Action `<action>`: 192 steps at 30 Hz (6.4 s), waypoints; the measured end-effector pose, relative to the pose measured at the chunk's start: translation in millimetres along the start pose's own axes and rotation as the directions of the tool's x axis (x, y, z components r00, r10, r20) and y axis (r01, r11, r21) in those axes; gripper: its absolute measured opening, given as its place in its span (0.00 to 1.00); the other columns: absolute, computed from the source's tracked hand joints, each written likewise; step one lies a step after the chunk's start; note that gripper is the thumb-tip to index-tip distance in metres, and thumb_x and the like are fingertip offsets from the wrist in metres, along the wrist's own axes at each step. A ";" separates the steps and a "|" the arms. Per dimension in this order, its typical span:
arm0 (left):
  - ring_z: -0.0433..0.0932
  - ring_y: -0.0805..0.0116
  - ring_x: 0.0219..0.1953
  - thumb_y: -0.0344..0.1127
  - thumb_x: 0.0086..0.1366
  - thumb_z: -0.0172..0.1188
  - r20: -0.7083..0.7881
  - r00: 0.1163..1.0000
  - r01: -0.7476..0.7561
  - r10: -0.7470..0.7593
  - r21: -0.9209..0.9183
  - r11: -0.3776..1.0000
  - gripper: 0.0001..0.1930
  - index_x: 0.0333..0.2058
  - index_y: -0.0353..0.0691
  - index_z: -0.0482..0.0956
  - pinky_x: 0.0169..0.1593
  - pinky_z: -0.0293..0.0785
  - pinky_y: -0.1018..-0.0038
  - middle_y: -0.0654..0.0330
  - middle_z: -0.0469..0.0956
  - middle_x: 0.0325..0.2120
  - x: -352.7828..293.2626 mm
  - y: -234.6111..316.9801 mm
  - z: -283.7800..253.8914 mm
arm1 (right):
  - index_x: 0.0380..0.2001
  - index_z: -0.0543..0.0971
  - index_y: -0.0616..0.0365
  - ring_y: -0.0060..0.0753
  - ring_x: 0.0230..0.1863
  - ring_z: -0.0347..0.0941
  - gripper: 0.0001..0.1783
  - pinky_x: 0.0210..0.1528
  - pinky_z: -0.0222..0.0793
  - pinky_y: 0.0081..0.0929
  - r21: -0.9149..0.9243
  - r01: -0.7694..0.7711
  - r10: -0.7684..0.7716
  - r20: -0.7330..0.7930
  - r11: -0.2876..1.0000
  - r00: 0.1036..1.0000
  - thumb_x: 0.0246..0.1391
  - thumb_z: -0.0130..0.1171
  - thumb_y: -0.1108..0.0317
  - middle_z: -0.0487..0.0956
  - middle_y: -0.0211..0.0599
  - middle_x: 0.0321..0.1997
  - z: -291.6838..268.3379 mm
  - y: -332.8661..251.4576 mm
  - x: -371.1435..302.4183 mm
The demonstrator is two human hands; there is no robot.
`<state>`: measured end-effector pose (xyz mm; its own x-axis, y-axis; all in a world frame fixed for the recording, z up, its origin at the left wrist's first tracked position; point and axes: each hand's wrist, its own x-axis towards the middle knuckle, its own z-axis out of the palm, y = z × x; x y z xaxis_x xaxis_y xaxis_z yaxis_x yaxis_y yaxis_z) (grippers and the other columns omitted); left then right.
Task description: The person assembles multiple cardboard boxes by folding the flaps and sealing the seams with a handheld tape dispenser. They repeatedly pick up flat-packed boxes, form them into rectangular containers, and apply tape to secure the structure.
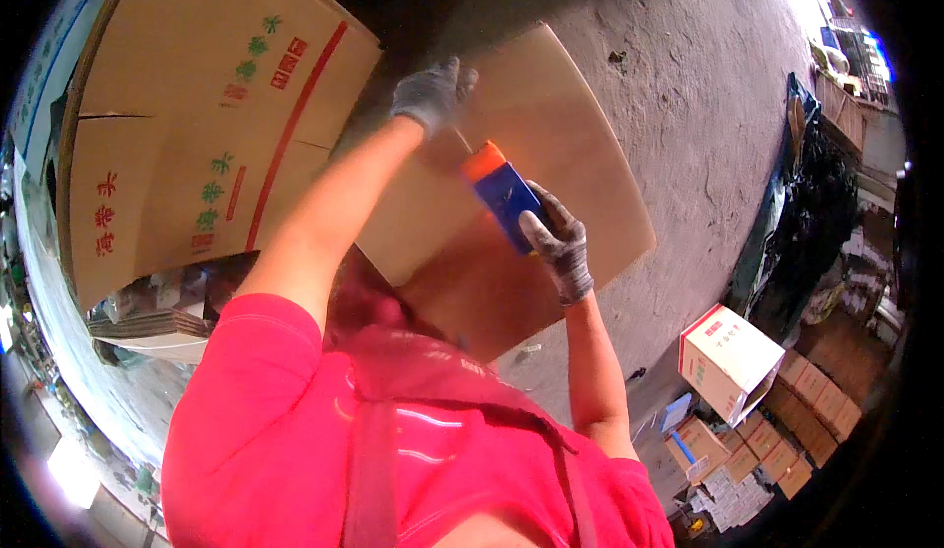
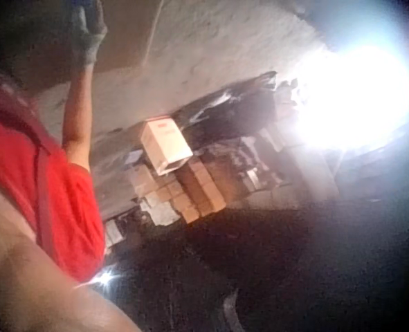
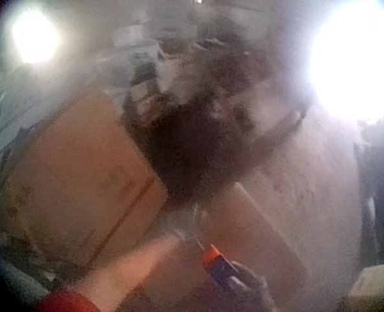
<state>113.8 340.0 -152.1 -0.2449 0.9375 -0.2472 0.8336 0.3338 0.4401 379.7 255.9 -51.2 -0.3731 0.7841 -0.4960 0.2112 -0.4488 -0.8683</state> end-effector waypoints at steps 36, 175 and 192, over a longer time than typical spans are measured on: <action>0.31 0.47 0.69 0.58 0.61 0.45 0.081 0.751 -0.659 0.655 0.152 0.736 0.34 0.64 0.58 0.53 0.65 0.23 0.40 0.54 0.38 0.68 -147.7 172.7 133.2 | 0.46 0.77 0.64 0.27 0.43 0.76 0.26 0.47 0.71 0.25 -0.200 -0.247 0.180 -0.303 0.948 0.936 0.47 0.64 0.58 0.81 0.38 0.40 -187.2 115.1 -225.6; 0.55 0.56 0.64 0.52 0.59 0.53 -0.272 0.956 0.137 0.111 0.746 0.652 0.35 0.64 0.52 0.56 0.64 0.44 0.54 0.57 0.56 0.64 -25.4 -227.6 -264.0 | 0.42 0.78 0.50 0.43 0.44 0.76 0.23 0.46 0.71 0.34 -0.495 -0.442 0.189 -0.479 0.748 0.857 0.44 0.59 0.50 0.79 0.41 0.43 45.7 441.3 -252.4; 0.64 0.54 0.60 0.52 0.57 0.52 -0.604 0.633 0.745 -0.485 0.305 0.593 0.36 0.64 0.62 0.52 0.61 0.57 0.56 0.61 0.57 0.64 -146.3 -425.5 -350.6 | 0.43 0.75 0.57 0.32 0.32 0.75 0.13 0.35 0.75 0.32 0.172 -0.253 0.306 -0.549 0.952 0.778 0.53 0.57 0.68 0.78 0.35 0.36 61.1 357.3 -211.4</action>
<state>-378.6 95.3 -0.5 -0.8580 0.4907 0.1519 0.4626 0.8666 -0.1871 478.8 -96.3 -256.6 0.2700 0.7078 -0.6528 0.1400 -0.6996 -0.7007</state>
